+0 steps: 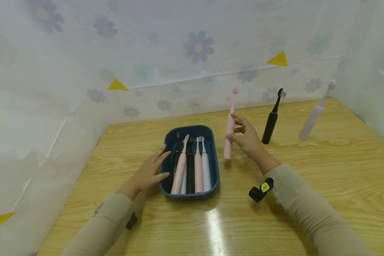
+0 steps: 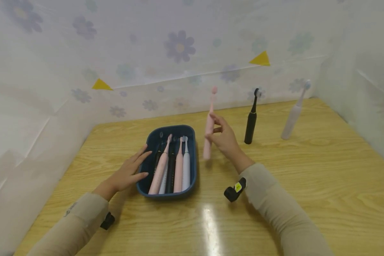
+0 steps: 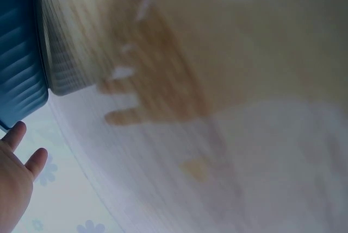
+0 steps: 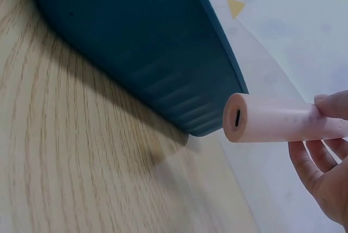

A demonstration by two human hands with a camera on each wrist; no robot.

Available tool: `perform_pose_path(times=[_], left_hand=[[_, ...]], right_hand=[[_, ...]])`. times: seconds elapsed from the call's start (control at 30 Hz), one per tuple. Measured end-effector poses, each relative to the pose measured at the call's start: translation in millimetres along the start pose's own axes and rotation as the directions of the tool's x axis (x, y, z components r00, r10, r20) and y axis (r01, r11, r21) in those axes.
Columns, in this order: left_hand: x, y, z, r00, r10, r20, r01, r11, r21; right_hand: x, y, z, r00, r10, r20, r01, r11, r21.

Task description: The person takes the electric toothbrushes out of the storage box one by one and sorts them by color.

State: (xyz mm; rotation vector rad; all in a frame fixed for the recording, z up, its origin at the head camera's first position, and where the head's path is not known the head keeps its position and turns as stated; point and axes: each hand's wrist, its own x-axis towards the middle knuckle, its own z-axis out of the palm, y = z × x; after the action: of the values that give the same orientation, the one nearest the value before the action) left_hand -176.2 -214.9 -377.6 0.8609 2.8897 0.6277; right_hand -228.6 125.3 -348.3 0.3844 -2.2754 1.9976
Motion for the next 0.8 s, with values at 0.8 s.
perform_pose_path(times=[0.8], left_hand=[[0.1,1.3,-1.1,1.000,-0.005,0.010,0.006,1.000,-0.010]], right_hand=[[17.0,24.6,-4.4,0.993,-0.008,-0.115,0.004,0.999,-0.038]])
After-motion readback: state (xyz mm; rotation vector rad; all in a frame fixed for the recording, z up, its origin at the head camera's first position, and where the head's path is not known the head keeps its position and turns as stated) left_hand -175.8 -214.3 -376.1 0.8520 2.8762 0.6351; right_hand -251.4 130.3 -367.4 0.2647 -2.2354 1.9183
